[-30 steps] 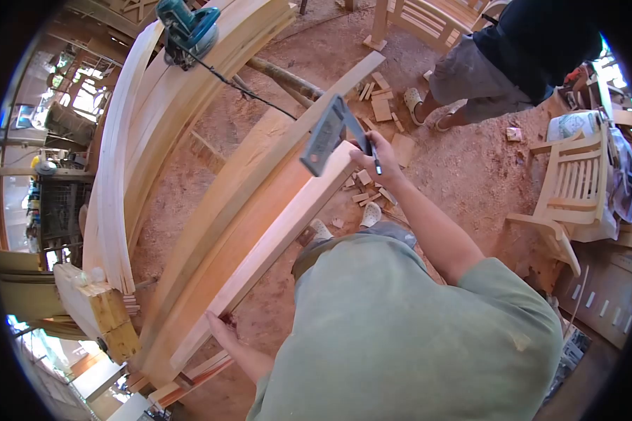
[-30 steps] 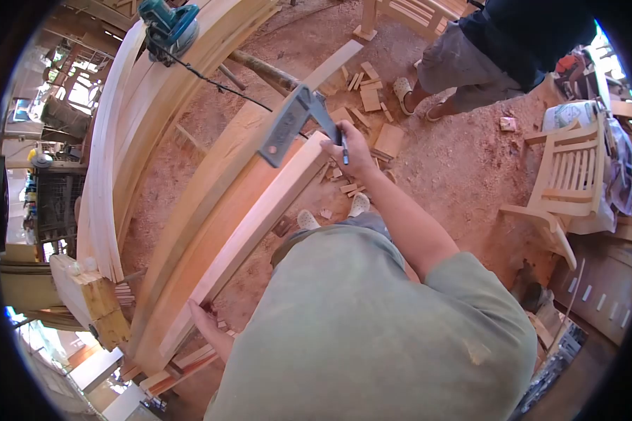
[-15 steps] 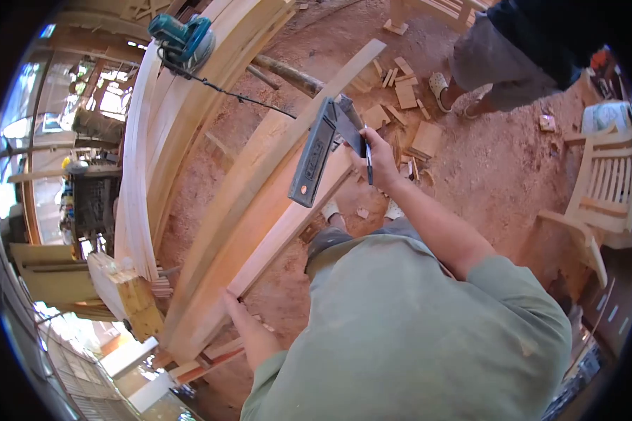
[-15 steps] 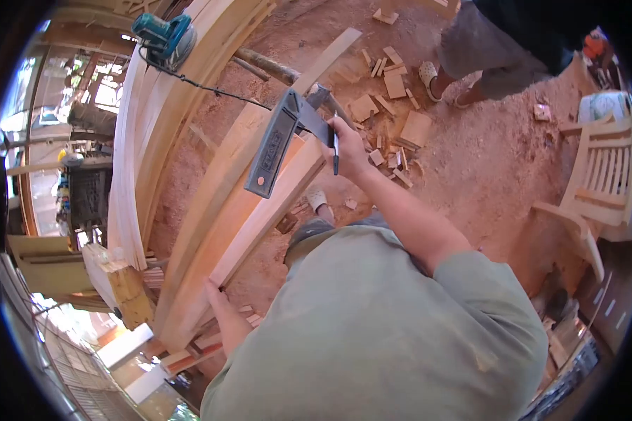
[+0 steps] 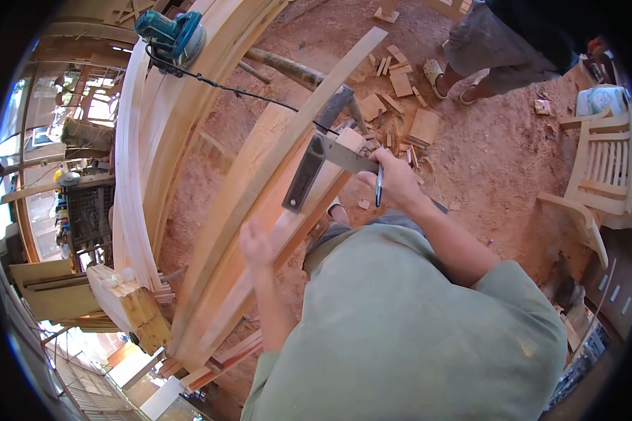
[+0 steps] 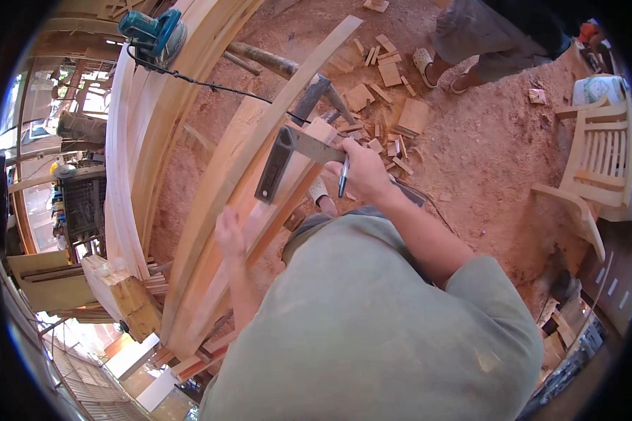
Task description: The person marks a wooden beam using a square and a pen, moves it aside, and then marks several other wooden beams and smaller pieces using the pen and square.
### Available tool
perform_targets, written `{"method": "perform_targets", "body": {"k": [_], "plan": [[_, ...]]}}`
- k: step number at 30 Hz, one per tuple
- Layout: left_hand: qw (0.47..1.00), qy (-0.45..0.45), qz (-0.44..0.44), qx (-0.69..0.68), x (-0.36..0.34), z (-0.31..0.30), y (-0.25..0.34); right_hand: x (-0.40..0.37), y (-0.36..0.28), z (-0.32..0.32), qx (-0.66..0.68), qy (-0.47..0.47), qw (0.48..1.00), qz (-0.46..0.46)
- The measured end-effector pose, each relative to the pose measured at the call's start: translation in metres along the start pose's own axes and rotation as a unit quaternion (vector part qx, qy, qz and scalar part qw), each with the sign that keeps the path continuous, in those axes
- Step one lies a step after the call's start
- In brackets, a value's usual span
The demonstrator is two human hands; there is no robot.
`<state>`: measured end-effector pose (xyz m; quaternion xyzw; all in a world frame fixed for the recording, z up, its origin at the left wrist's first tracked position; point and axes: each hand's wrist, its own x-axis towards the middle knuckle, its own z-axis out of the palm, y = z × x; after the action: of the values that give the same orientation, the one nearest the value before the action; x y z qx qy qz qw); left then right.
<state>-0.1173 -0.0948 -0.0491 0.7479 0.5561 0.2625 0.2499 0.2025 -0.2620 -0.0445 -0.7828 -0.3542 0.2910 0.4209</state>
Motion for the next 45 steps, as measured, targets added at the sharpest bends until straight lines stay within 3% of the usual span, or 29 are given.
{"method": "perform_targets", "body": {"k": [2,3,5,6,8,9,12,13,15,16,23,26,28,31,36,38,42,45], "plan": [[0.993,-0.016,0.095,-0.076,0.017,0.03,0.058,-0.007,-0.006,0.01,0.019,-0.002,0.999,0.036],[0.992,-0.02,0.094,-0.076,0.024,0.033,0.073,-0.009,-0.008,0.017,0.019,-0.001,0.999,0.04],[0.978,-0.205,-0.034,-0.025,0.035,0.035,0.093,-0.013,-0.012,0.032,0.036,0.015,0.999,0.028],[0.976,-0.214,-0.031,-0.024,0.038,0.034,0.097,-0.017,-0.028,0.029,0.028,0.014,0.999,0.044],[0.955,-0.216,-0.05,0.199,0.043,0.037,0.101,-0.017,-0.027,0.034,0.029,0.023,0.998,0.059],[0.952,-0.226,-0.047,0.2,0.043,0.039,0.098,-0.017,-0.026,0.036,0.029,0.024,0.997,0.067],[0.986,-0.122,0.068,0.093,0.03,0.049,0.08,-0.022,-0.025,0.035,0.067,0.04,0.995,0.061],[0.985,-0.129,0.064,0.095,0.027,0.053,0.076,-0.022,-0.023,0.035,0.066,0.038,0.995,0.069],[0.971,-0.073,0.189,0.123,0.023,0.063,0.071,-0.02,-0.019,0.036,0.094,0.024,0.991,0.087],[0.969,-0.072,0.209,0.107,0.025,0.066,0.069,-0.018,-0.019,0.035,0.094,0.022,0.992,0.082],[0.973,-0.127,0.177,0.071,0.027,0.061,0.074,-0.013,-0.012,0.022,0.087,-0.033,0.993,0.074],[0.972,-0.115,0.191,0.072,0.027,0.063,0.073,-0.015,-0.026,-0.001,0.041,-0.072,0.986,0.142],[0.97,-0.11,0.207,0.073,0.026,0.062,0.074,-0.017,-0.016,-0.01,0.168,0.036,0.984,0.053],[0.966,-0.107,0.224,0.078,0.026,0.063,0.072,-0.008,-0.005,-0.02,0.17,0.075,0.982,-0.021],[0.965,-0.108,0.223,0.08,0.027,0.064,0.069,-0.009,-0.019,-0.037,0.216,0.001,0.976,-0.005],[0.966,-0.11,0.223,0.077,0.027,0.065,0.068,-0.005,-0.026,-0.035,0.158,-0.027,0.987,0.01],[0.975,-0.12,0.175,0.066,0.027,0.064,0.073,-0.002,-0.033,-0.025,0.147,-0.02,0.989,0.001],[0.981,-0.127,0.132,0.056,0.027,0.063,0.076,-0.001,-0.035,-0.023,0.133,0.009,0.989,-0.067]]}}
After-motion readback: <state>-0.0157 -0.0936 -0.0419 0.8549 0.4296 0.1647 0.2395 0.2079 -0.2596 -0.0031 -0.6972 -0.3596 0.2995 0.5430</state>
